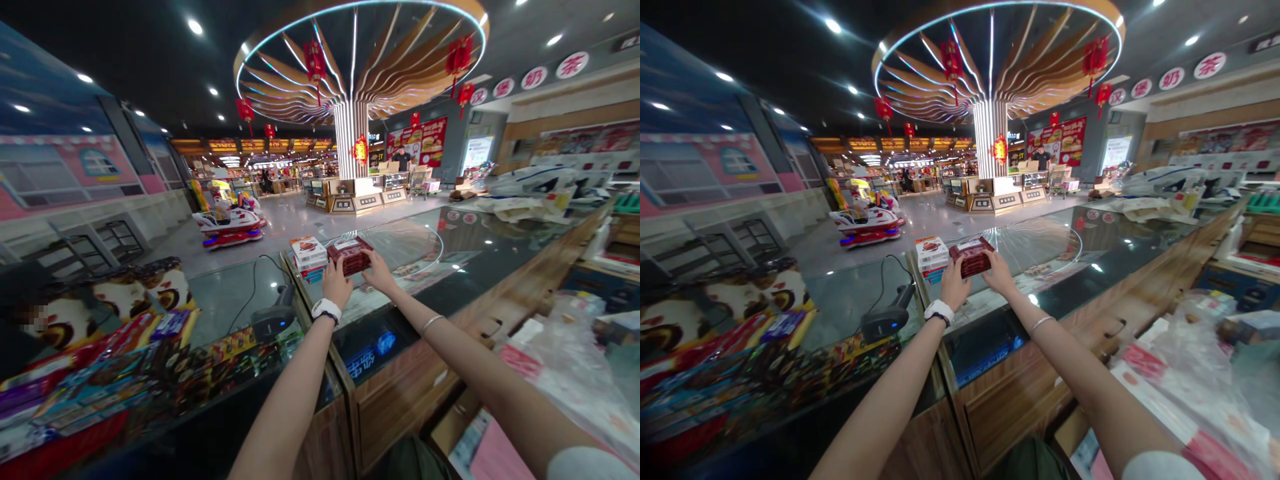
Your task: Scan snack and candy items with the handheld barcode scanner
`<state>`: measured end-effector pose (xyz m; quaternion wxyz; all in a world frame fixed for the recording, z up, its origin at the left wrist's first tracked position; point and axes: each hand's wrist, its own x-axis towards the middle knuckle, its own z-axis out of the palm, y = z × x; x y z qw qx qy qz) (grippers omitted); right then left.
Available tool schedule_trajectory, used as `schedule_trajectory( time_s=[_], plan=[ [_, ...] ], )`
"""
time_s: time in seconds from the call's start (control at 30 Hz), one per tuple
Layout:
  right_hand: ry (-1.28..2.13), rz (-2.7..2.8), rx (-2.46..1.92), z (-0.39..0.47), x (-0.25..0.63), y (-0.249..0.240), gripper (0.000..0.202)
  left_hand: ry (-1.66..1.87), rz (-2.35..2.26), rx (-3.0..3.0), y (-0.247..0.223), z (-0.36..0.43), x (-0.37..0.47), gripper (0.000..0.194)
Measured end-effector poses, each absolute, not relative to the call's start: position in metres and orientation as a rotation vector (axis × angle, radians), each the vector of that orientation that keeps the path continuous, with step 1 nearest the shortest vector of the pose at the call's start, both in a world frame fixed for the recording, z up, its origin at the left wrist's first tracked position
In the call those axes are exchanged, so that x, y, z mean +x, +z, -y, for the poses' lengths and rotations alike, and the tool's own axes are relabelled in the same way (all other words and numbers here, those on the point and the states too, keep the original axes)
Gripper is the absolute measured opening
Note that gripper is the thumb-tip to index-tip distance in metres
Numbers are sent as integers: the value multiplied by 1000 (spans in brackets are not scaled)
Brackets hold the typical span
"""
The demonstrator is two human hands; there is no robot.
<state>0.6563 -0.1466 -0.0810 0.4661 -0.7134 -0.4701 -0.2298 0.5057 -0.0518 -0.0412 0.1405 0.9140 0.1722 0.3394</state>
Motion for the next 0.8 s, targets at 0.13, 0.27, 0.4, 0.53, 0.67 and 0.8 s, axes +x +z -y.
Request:
schedule_trajectory(
  time_s=[0.13,0.27,0.4,0.53,0.67,0.8],
  plan=[
    [-551,1157,-1766,151,654,-77,61,1027,-442,2583,-41,52,506,64],
    [-545,1129,-1769,154,650,-72,56,1059,-381,2528,-40,52,504,61],
    [-571,1101,-1719,159,642,-64,43,1128,-350,2458,-36,54,499,50],
    [-600,1017,-1671,166,631,-54,24,1167,-356,2424,-28,62,493,39],
    [-622,943,-1611,178,616,-46,18,1185,-341,2407,-19,73,484,39],
    [-578,902,-1520,189,596,-37,18,1199,-315,2416,-12,80,466,40]
  ],
)
